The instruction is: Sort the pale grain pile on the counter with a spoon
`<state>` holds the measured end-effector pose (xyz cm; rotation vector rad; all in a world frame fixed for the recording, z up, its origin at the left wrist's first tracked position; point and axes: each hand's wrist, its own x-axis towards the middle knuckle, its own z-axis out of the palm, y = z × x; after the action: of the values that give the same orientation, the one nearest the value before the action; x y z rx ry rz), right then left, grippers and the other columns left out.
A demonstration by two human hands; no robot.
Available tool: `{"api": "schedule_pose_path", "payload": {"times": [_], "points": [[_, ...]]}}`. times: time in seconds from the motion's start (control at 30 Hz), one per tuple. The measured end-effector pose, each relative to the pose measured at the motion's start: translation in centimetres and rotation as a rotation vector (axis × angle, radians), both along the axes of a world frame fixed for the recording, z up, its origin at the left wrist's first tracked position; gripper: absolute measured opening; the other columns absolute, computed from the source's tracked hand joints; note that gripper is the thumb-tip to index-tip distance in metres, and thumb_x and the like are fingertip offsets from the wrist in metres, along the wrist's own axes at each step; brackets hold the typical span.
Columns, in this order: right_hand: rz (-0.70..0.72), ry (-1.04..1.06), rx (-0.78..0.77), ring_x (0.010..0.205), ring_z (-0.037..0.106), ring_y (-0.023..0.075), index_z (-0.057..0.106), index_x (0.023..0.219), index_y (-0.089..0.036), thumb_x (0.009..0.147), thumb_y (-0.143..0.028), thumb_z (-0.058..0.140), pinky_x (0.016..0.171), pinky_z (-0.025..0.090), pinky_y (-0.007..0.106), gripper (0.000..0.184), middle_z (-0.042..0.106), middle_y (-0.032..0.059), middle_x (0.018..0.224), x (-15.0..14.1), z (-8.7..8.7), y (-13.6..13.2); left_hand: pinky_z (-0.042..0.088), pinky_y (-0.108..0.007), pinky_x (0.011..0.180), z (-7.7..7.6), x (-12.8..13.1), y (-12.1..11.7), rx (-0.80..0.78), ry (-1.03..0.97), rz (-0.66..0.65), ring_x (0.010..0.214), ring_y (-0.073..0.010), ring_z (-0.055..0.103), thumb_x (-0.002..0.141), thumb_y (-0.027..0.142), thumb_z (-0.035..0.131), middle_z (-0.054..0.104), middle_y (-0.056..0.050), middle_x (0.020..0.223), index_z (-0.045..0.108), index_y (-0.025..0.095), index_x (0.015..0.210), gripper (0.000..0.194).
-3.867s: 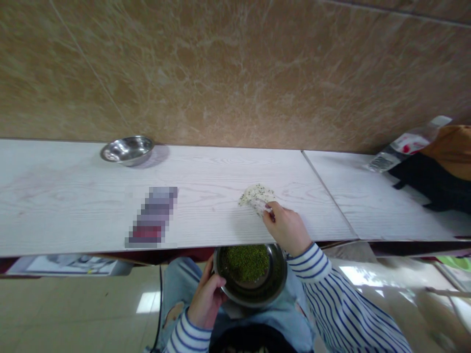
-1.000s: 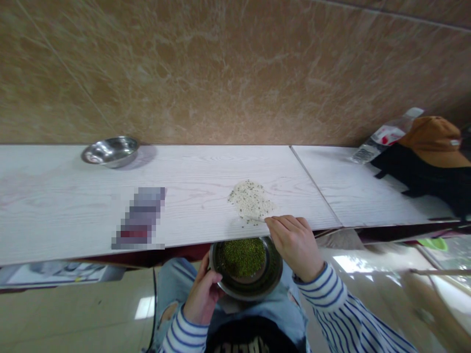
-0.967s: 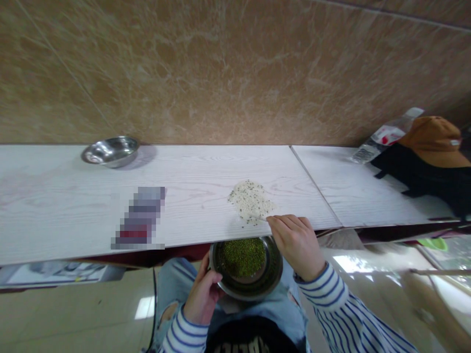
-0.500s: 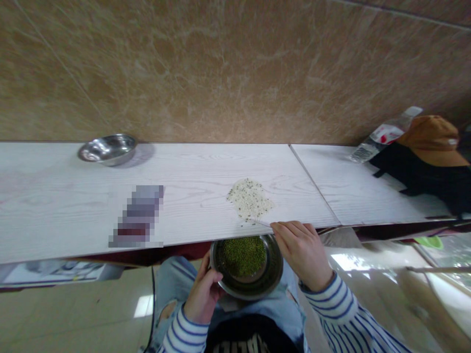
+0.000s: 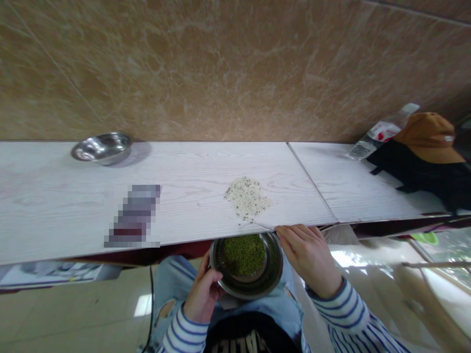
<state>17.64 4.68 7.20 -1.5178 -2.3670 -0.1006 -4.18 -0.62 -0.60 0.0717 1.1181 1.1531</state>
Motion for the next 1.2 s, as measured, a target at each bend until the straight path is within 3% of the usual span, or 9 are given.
{"api": "schedule_pose_path", "payload": {"times": [0.57,0.87,1.2], "points": [[0.005,-0.040,-0.023,0.080,0.058,0.0152,0.062,0.096,-0.022,0.088,-0.021,0.044,0.074,0.032,0.031,0.019,0.068,0.0021,0.085,-0.3,0.3,-0.1,0.046,-0.030,0.053,-0.3,0.0,0.2,-0.002,0.012,-0.005,0.075,-0.0197,0.054,0.055,0.011,0.056,0.061,-0.005,0.099,0.043,0.024,0.128,0.075],[-0.032,-0.043,0.009,0.082,0.058,0.0152,0.061,0.098,-0.022,0.089,-0.022,0.045,0.073,0.031,0.030,0.019,0.068,0.0014,0.087,-0.7,-0.1,2.0,0.048,-0.029,0.057,0.0,-0.1,0.2,-0.014,0.016,0.017,0.076,-0.0184,0.056,0.057,0.011,0.056,0.063,-0.004,0.102,0.043,0.027,0.129,0.075],[0.015,-0.007,-0.012,0.081,0.059,0.0155,0.062,0.098,-0.022,0.088,-0.021,0.044,0.073,0.032,0.030,0.021,0.069,0.0030,0.086,-0.8,0.1,0.7,0.047,-0.030,0.057,-0.3,-0.3,0.2,-0.010,0.014,-0.007,0.075,-0.0189,0.056,0.057,0.012,0.055,0.064,-0.002,0.096,0.041,0.027,0.132,0.078]]}}
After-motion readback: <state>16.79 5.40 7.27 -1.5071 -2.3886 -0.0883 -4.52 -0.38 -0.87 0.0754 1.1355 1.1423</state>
